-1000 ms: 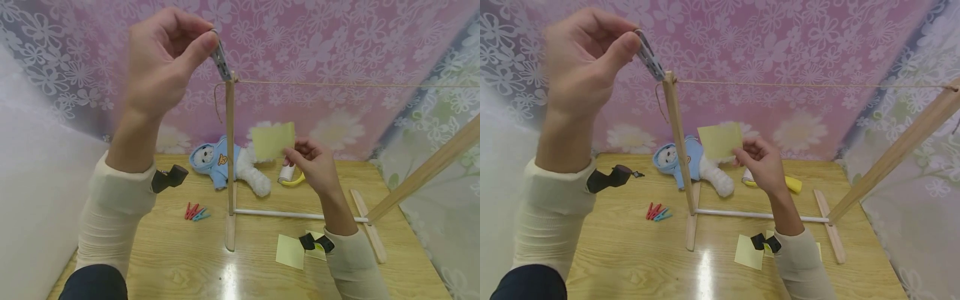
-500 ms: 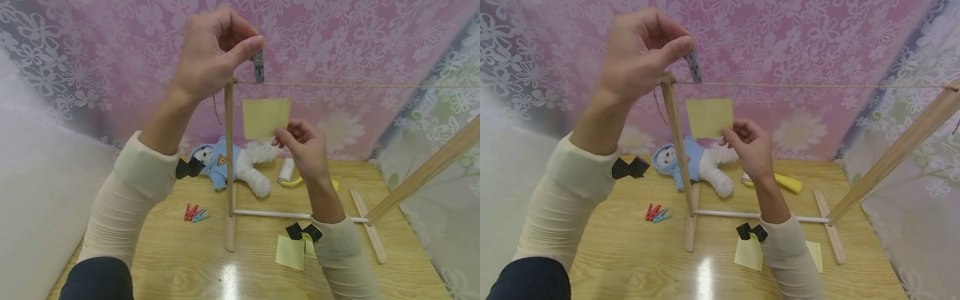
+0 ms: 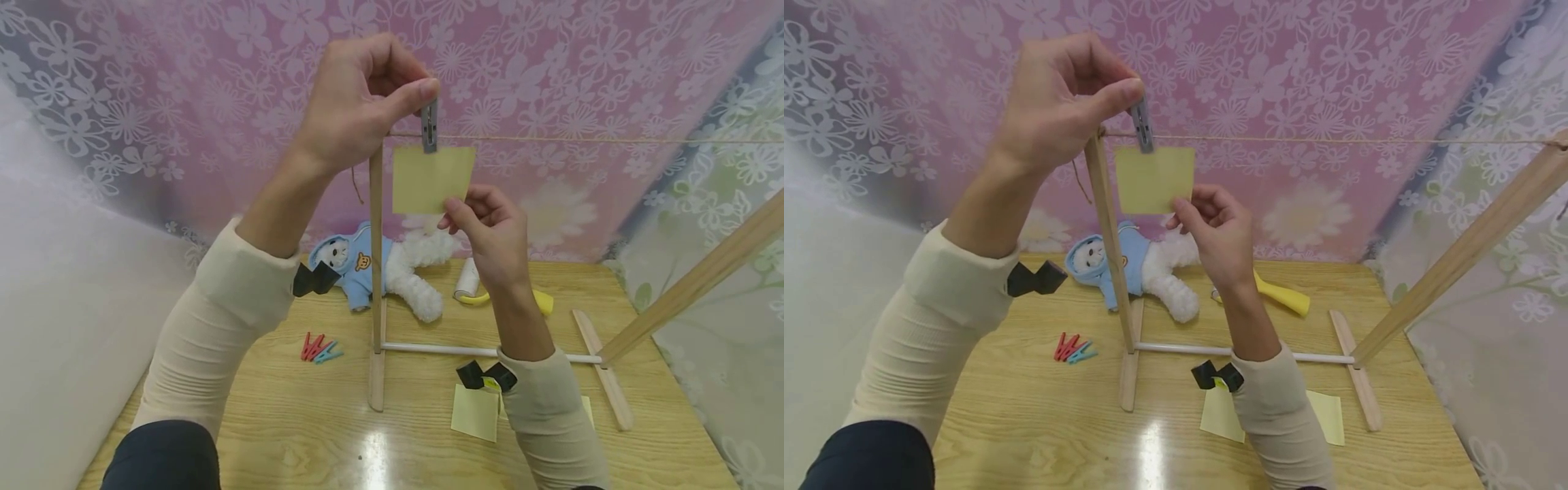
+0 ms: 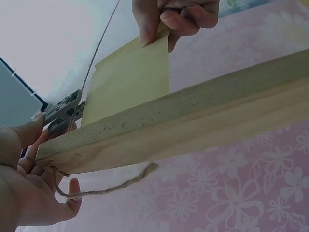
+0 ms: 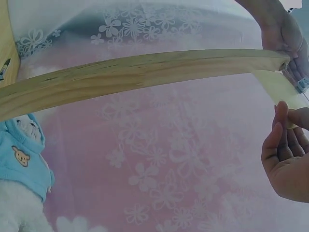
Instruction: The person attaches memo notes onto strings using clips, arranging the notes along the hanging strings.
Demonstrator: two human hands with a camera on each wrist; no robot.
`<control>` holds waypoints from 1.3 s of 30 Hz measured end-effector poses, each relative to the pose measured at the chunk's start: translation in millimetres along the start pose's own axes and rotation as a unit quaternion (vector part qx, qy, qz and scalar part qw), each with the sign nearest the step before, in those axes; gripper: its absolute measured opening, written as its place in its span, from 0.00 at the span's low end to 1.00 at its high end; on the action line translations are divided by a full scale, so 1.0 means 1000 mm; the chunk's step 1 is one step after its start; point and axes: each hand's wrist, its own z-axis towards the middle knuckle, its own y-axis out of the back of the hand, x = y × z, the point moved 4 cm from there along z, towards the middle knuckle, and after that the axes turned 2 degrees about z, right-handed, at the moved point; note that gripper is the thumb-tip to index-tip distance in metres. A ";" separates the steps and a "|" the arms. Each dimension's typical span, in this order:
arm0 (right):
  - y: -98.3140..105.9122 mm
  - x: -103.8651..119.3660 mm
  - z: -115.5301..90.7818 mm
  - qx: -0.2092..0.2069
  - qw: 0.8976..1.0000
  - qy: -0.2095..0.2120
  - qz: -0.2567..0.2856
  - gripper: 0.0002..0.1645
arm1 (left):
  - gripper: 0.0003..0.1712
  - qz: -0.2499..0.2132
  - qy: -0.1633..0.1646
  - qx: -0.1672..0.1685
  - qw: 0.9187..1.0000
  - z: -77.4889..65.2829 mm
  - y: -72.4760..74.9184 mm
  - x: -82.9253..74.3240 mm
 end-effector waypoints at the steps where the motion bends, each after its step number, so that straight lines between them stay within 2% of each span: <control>1: -0.001 0.001 0.000 0.000 1.000 0.001 0.003 0.06 | 0.06 0.000 0.001 0.001 1.000 0.000 0.000 0.000; 14: -0.006 0.005 -0.001 0.001 1.000 0.009 0.015 0.07 | 0.06 -0.003 -0.007 0.016 1.000 -0.006 -0.002 0.003; 21: -0.006 0.005 -0.001 0.003 1.000 0.014 0.015 0.08 | 0.08 0.032 -0.023 0.029 0.999 -0.009 -0.002 0.005; 24: -0.006 0.005 -0.001 0.004 1.000 0.015 0.015 0.08 | 0.09 0.037 -0.012 0.041 0.998 -0.009 -0.003 0.006; 32: -0.006 0.003 -0.001 0.011 1.000 0.008 0.025 0.10 | 0.13 0.028 0.057 0.051 0.997 -0.008 -0.002 0.008; 39: -0.006 0.004 -0.003 0.017 0.999 0.005 0.028 0.11 | 0.14 0.030 0.040 0.054 0.997 -0.010 -0.001 0.011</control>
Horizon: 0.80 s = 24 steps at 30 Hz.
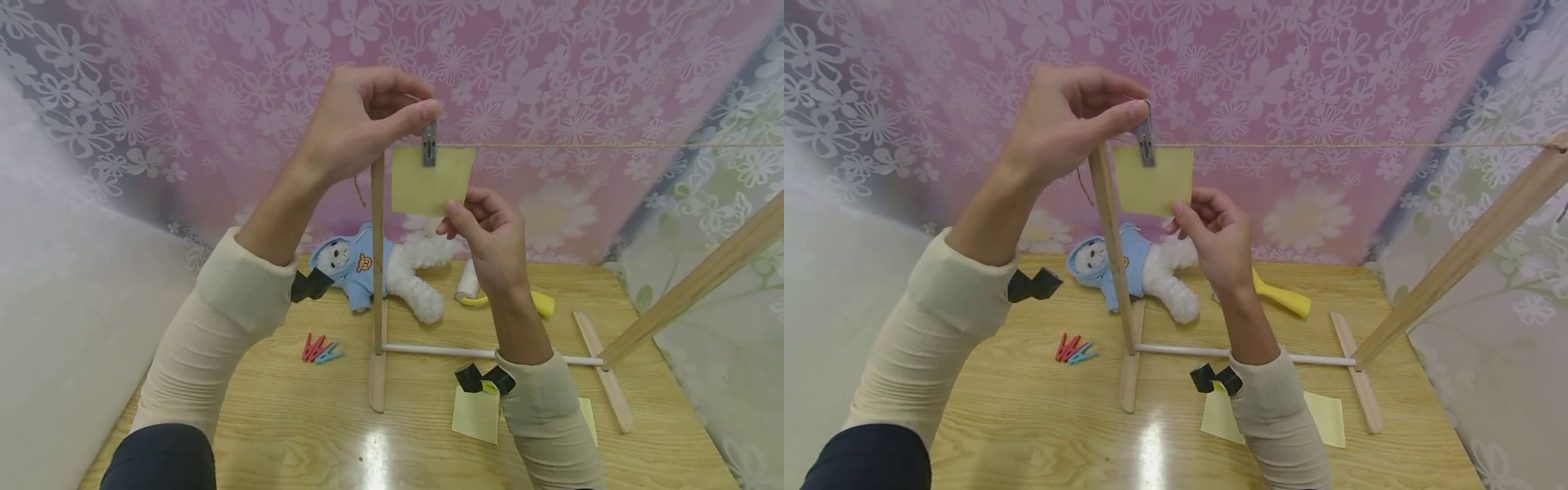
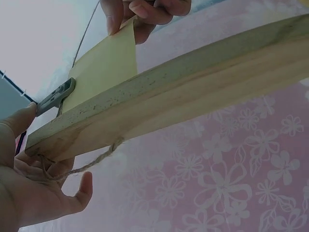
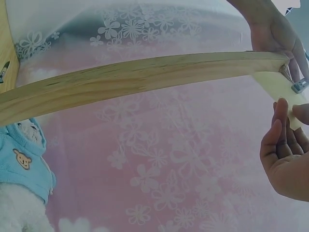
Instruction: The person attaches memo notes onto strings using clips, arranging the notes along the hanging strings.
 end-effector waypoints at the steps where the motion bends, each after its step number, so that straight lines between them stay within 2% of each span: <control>1: 0.000 0.000 0.000 0.002 1.000 0.000 0.002 0.12 | 0.14 0.002 -0.002 0.000 1.000 0.000 0.000 0.000; 9: 0.006 -0.003 -0.003 0.018 1.000 -0.006 0.018 0.12 | 0.14 0.044 -0.010 0.002 0.999 -0.001 0.000 0.001; 20: 0.010 -0.003 -0.005 0.021 0.999 -0.029 -0.023 0.11 | 0.20 0.046 -0.018 0.012 0.999 0.000 -0.001 0.003; 24: 0.016 -0.003 -0.006 0.027 0.998 -0.036 -0.053 0.10 | 0.24 0.061 -0.022 -0.006 0.998 -0.003 0.003 0.002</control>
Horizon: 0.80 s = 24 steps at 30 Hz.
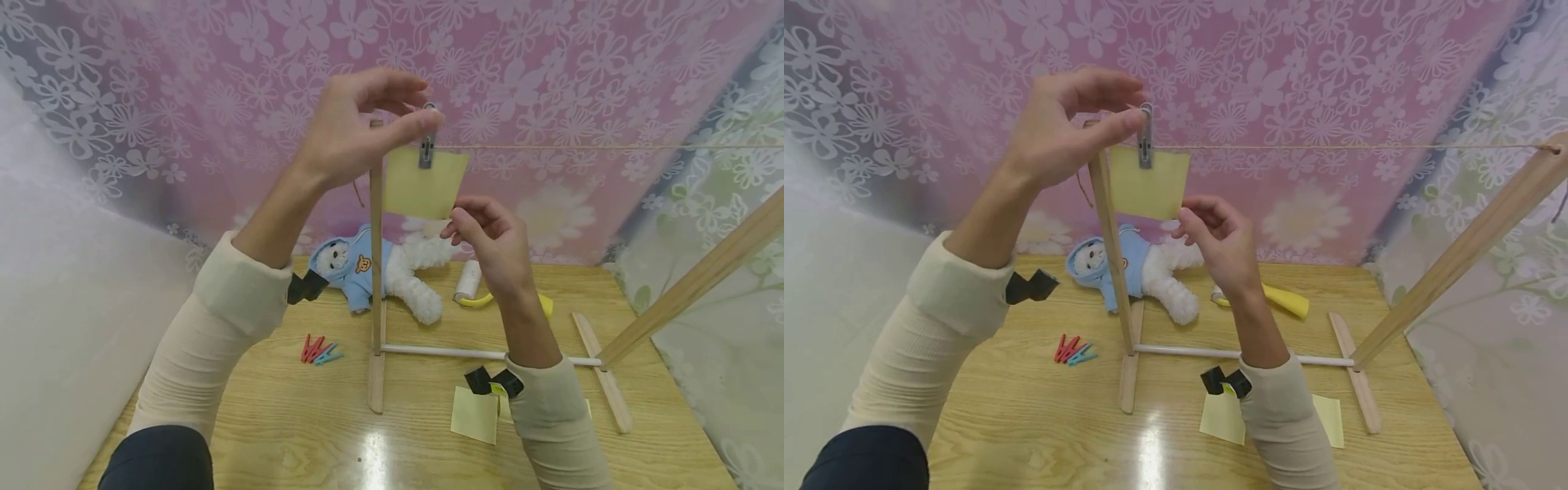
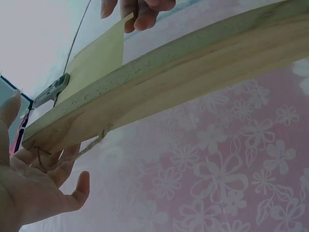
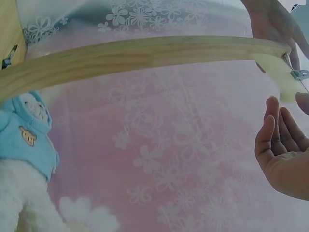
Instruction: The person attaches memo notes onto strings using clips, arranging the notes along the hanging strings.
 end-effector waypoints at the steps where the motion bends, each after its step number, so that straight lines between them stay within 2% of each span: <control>1: 0.002 -0.001 -0.001 0.002 1.000 -0.001 -0.011 0.09 | 0.25 0.005 -0.003 -0.010 1.000 -0.001 0.002 0.000; 5: 0.013 -0.003 -0.006 0.014 0.997 -0.007 -0.071 0.10 | 0.26 0.005 -0.021 -0.069 0.997 -0.014 0.015 0.003; 8: 0.023 -0.004 -0.012 0.029 0.994 -0.012 -0.102 0.13 | 0.25 -0.012 -0.057 -0.135 0.989 -0.030 0.026 0.011; 11: 0.033 -0.008 -0.020 0.043 0.990 -0.020 -0.132 0.14 | 0.24 -0.032 -0.088 -0.188 0.978 -0.049 0.035 0.028; 13: 0.040 -0.011 -0.026 0.053 0.984 -0.026 -0.169 0.14 | 0.22 -0.051 -0.088 -0.210 0.972 -0.063 0.038 0.043; 16: 0.050 -0.018 -0.037 0.072 0.965 -0.042 -0.248 0.13 | 0.20 -0.075 -0.048 -0.217 0.972 -0.085 0.038 0.072; 18: 0.057 -0.025 -0.047 0.090 0.946 -0.054 -0.306 0.12 | 0.19 -0.073 0.006 -0.207 0.976 -0.100 0.035 0.093; 21: 0.069 -0.040 -0.063 0.122 0.920 -0.078 -0.363 0.13 | 0.19 -0.041 0.093 -0.158 0.982 -0.124 0.024 0.131; 24: 0.080 -0.060 -0.080 0.148 0.903 -0.110 -0.387 0.14 | 0.21 0.001 0.164 -0.087 0.983 -0.150 0.007 0.172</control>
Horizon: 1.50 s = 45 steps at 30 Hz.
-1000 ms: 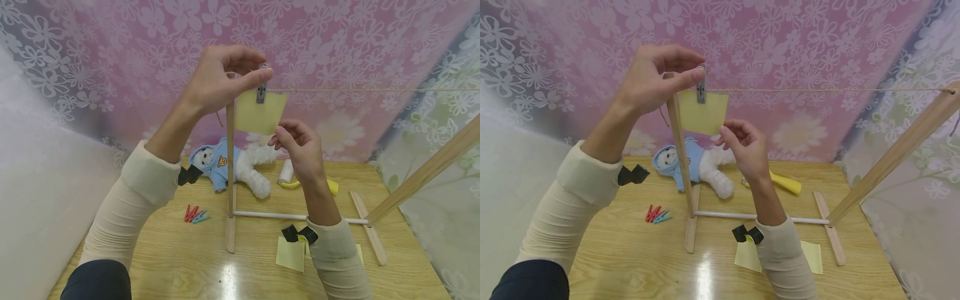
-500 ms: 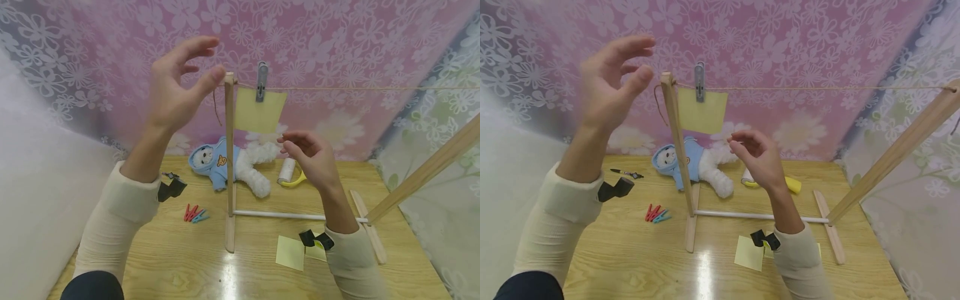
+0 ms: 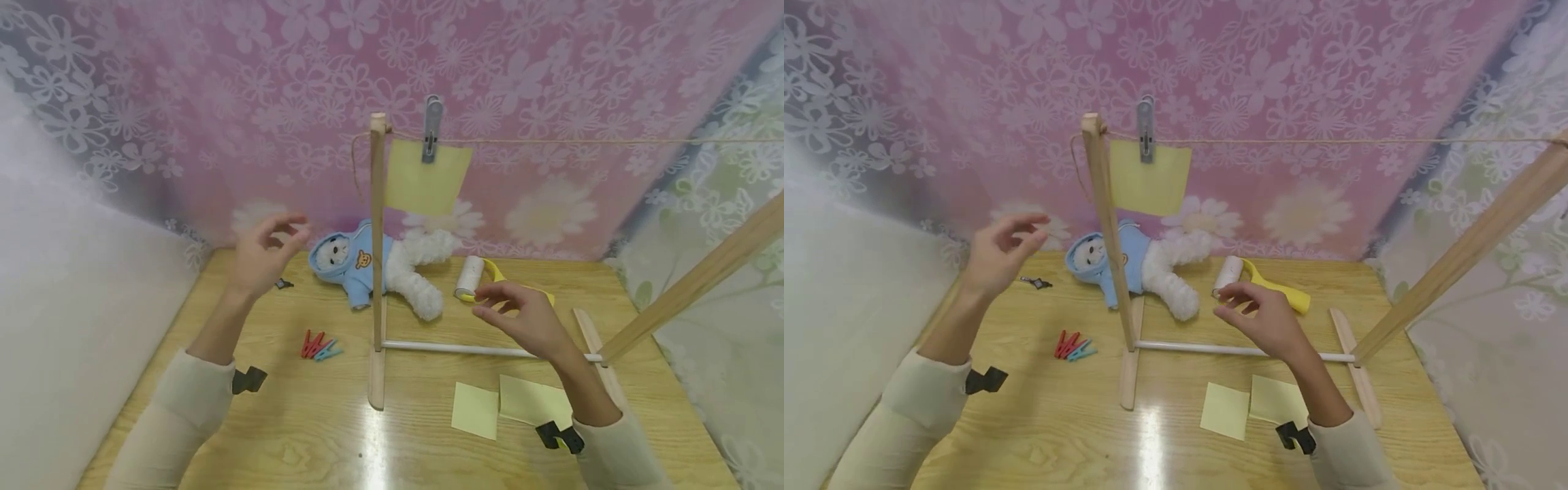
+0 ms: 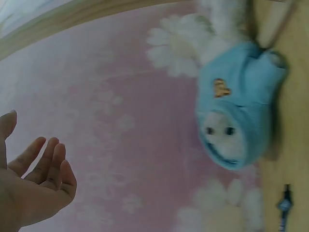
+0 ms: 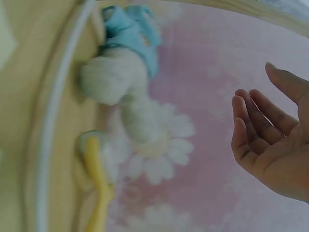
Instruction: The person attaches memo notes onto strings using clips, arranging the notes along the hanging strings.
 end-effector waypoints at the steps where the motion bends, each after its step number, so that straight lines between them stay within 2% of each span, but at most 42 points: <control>1: -0.004 -0.007 -0.004 0.013 1.000 -0.008 -0.005 0.14 | 0.22 0.017 0.017 0.020 1.000 -0.006 -0.005 0.015; 5: -0.024 -0.033 -0.016 0.064 0.997 -0.036 -0.024 0.17 | 0.24 0.065 0.081 0.084 0.991 -0.030 -0.022 0.069; 8: -0.037 -0.049 -0.025 0.102 0.992 -0.059 -0.036 0.19 | 0.23 0.083 0.113 0.115 0.983 -0.046 -0.033 0.099; 14: -0.059 -0.073 -0.045 0.173 0.979 -0.087 -0.056 0.24 | 0.22 0.108 0.153 0.166 0.968 -0.065 -0.053 0.139; 18: -0.072 -0.081 -0.055 0.195 0.973 -0.087 -0.085 0.22 | 0.19 0.125 0.175 0.201 0.956 -0.074 -0.065 0.157; 23: -0.081 -0.085 -0.062 0.207 0.969 -0.083 -0.105 0.22 | 0.14 0.147 0.202 0.222 0.942 -0.082 -0.072 0.168; 26: -0.084 -0.088 -0.065 0.210 0.967 -0.097 -0.105 0.24 | 0.10 0.162 0.206 0.231 0.937 -0.086 -0.074 0.171; 29: -0.088 -0.090 -0.067 0.213 0.965 -0.115 -0.105 0.23 | 0.07 0.168 0.197 0.237 0.936 -0.089 -0.075 0.172; 33: -0.091 -0.091 -0.066 0.216 0.963 -0.129 -0.093 0.22 | 0.06 0.168 0.173 0.240 0.940 -0.089 -0.074 0.172; 38: -0.092 -0.091 -0.066 0.215 0.963 -0.136 -0.088 0.20 | 0.06 0.183 0.155 0.229 0.944 -0.088 -0.070 0.172; 42: -0.092 -0.092 -0.068 0.220 0.963 -0.131 -0.088 0.16 | 0.08 0.199 0.151 0.225 0.942 -0.089 -0.069 0.173; 45: -0.090 -0.092 -0.068 0.228 0.964 -0.113 -0.080 0.11 | 0.13 0.223 0.140 0.235 0.936 -0.089 -0.070 0.175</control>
